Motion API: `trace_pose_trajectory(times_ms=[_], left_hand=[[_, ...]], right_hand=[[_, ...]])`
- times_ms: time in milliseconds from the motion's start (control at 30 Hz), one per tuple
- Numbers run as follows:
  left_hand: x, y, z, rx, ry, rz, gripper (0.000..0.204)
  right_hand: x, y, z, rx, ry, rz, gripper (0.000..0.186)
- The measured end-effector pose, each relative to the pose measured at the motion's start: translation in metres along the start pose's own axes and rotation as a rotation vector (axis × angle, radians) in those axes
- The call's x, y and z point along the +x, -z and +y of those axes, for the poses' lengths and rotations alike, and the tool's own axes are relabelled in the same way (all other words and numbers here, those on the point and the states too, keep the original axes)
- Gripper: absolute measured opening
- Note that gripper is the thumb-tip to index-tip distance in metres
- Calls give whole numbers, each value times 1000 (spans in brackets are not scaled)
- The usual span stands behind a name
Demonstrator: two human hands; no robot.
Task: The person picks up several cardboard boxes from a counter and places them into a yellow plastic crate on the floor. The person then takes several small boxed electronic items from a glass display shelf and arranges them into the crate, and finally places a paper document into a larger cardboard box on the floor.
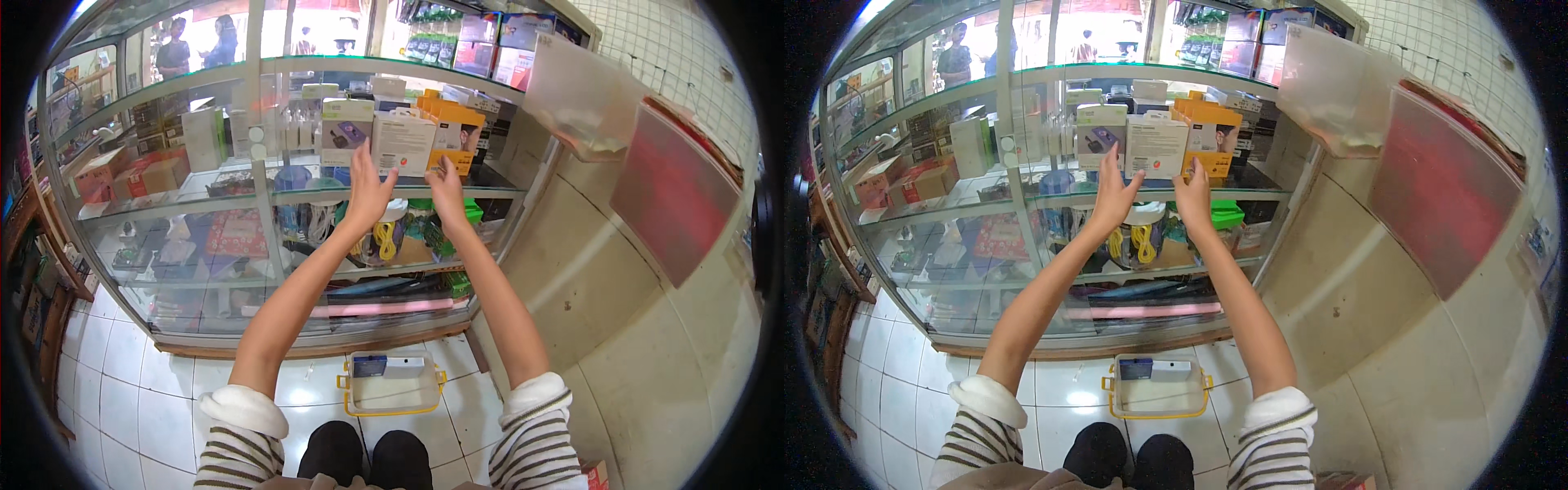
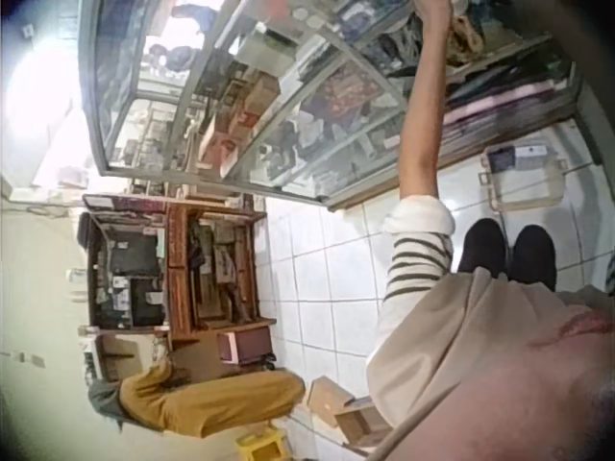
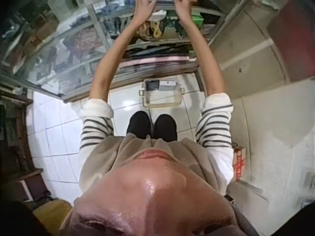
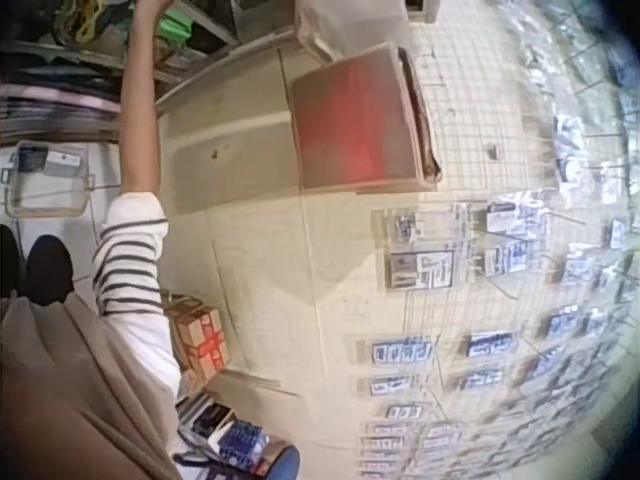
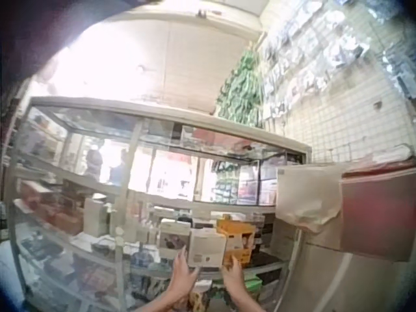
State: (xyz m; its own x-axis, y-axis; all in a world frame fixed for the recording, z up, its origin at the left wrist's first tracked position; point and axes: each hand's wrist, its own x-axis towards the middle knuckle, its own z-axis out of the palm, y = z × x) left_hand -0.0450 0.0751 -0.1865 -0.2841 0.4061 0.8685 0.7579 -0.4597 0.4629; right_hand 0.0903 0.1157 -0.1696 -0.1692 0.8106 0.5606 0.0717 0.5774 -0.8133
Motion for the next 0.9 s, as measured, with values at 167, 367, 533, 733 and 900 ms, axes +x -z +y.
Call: trace_pose_trajectory(times_ms=[167,367,533,733,900], left_hand=[[5,-18,-19,-3,176,-156,65],[-4,-10,-17,93,48,8,62],[-28,16,33,-1,-27,70,63],[-125,65,60,-296,163,-228,47],[-261,84,10,-194,377,-696,52]], right_hand=[[25,-30,13,-128,19,91,59],[21,-38,28,2,87,209,60],[-34,-10,3,-90,74,285,56],[-171,37,2,180,-49,61,59],[-283,50,98,-133,-255,-227,54]])
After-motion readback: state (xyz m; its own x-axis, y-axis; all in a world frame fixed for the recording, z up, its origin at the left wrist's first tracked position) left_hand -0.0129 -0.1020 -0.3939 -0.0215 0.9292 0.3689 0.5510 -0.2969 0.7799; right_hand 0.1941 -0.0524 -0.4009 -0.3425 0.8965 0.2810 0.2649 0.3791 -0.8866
